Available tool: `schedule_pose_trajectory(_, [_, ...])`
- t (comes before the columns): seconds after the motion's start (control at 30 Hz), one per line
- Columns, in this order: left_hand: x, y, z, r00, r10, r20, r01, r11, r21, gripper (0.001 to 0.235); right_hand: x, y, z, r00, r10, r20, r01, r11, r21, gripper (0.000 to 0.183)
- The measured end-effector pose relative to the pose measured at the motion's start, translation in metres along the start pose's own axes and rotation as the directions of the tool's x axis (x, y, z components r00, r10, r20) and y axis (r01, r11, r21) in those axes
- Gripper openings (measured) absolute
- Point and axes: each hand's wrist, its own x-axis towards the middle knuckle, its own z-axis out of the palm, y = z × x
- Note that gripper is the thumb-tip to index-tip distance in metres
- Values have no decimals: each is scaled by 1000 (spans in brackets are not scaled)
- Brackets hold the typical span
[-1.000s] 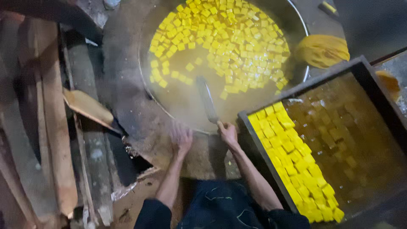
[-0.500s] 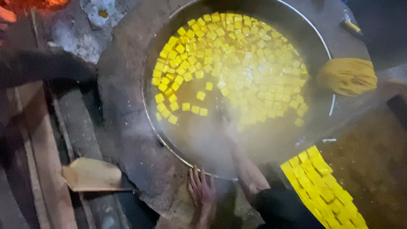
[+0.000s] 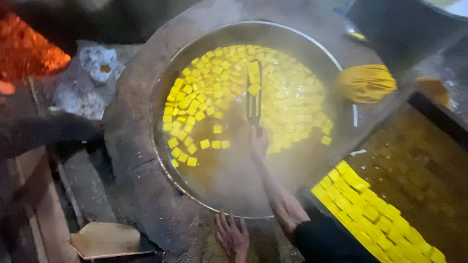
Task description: The person uses a slotted metal scoop to transfer yellow food cubes from a large steaming pot into a rectangular tray. The person repeatedly scoops the cubes and arranges them in rows within the tray.
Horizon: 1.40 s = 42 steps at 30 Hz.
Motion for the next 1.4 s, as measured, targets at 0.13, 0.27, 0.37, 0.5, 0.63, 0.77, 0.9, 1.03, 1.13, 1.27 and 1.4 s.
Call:
schedule_pose_trajectory(0.13, [11,-5,5,991,80,-105,-73,995,63,67,14,-43,-96,988,82,129,-114,957,265,31])
schedule_pose_trajectory(0.27, [9,-3,14,989,74,-124,-57,989,135,68,4,-57,-267,986,41,159,-68,984,166,29])
schedule_pose_trajectory(0.37, [12,-12,11,976,88,-199,-79,995,55,59,-28,-72,-394,996,0,94,5,998,-61,32])
schedule_pose_trajectory(0.5, [19,-3,-2,947,112,-301,-180,961,-209,65,-74,-83,-525,990,140,-5,-128,889,-439,37])
schedule_pose_trajectory(0.63, [38,47,-16,870,211,-446,-404,824,-397,58,-89,-69,-574,987,155,-42,-147,769,-622,41])
schedule_pose_trajectory(0.77, [28,95,-31,809,239,-538,-514,730,-449,51,-73,-42,-577,993,-76,88,115,531,-840,40])
schedule_pose_trajectory(0.9, [-4,132,-52,791,258,-554,-561,668,-489,44,-86,-19,-581,989,-108,99,136,423,-896,31])
schedule_pose_trajectory(1.03, [-32,174,-64,774,273,-572,-602,599,-528,37,-89,-6,-579,945,-249,213,298,388,-872,27])
schedule_pose_trajectory(1.13, [-39,217,-63,727,343,-595,-675,518,-525,32,-74,-5,-578,883,-394,256,409,375,-832,25])
schedule_pose_trajectory(1.27, [-48,309,-41,582,585,-565,-812,379,-444,26,-77,-5,-590,900,-371,230,400,490,-774,22])
schedule_pose_trajectory(1.4, [-36,395,-11,98,877,-470,-985,17,-173,40,-93,3,-616,949,-305,-78,155,668,-728,32])
